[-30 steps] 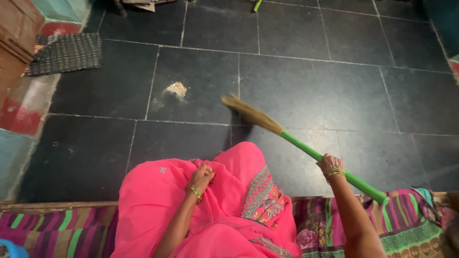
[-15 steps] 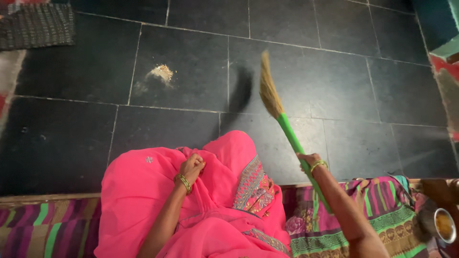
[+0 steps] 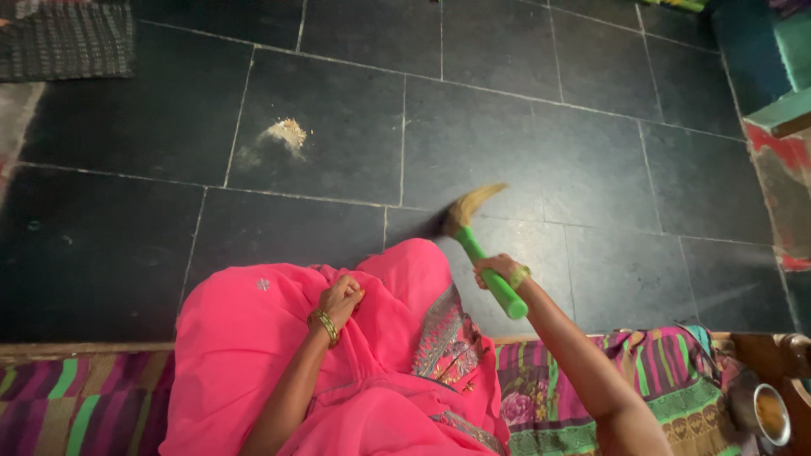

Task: The person sweeps debris from a dark tiled floor into a blue dustpan using a broom and then picks up additional small pieces of trash by hand to place them into the dustpan.

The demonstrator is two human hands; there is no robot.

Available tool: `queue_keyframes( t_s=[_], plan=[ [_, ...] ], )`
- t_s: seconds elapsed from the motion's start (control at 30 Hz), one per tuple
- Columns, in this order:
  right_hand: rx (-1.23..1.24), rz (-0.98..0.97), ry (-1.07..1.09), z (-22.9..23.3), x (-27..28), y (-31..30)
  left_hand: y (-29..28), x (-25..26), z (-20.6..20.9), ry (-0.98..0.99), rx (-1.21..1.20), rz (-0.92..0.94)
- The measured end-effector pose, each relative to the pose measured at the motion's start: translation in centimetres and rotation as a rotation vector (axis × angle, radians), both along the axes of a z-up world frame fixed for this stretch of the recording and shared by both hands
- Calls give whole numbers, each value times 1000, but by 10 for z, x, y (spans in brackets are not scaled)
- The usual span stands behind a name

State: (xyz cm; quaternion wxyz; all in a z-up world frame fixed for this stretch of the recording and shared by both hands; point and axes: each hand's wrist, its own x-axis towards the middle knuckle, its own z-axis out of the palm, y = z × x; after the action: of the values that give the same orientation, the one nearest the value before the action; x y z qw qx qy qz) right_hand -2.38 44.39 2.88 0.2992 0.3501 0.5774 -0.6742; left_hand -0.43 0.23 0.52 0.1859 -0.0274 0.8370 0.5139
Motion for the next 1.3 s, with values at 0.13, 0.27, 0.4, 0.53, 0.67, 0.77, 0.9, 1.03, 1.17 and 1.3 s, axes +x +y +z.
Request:
queue_keyframes(
  t_s=[0.13, 0.27, 0.4, 0.53, 0.67, 0.77, 0.9, 1.03, 1.17, 1.3],
  plan=[
    [106, 176, 71, -5, -71, -47, -2, 2, -10, 1, 75, 23],
    [101, 293, 190, -7, -114, -108, -3, 1, -16, -53, 118, 59],
    [309, 410, 185, -9, -147, -169, -7, -3, -12, -53, 50, 23],
    [179, 356, 187, -24, -129, -218, -7, -3, -13, -121, 207, 58],
    [125, 262, 274, -35, -89, -235, -7, -2, -12, -144, 246, 86],
    [66, 138, 386, -40, -75, -242, -6, 0, 3, -1, 67, 33],
    [102, 49, 474, -42, -75, -241, 1, 1, 49, 22, 192, 34],
    [373, 22, 611, -49, -73, -253, 9, 7, 96, -336, 645, -18],
    [588, -58, 554, -53, -80, -260, 15, 8, 113, -390, 576, -49],
    [448, -120, 374, -55, -81, -261, 14, 5, 106, -452, 728, -25]
  ],
)
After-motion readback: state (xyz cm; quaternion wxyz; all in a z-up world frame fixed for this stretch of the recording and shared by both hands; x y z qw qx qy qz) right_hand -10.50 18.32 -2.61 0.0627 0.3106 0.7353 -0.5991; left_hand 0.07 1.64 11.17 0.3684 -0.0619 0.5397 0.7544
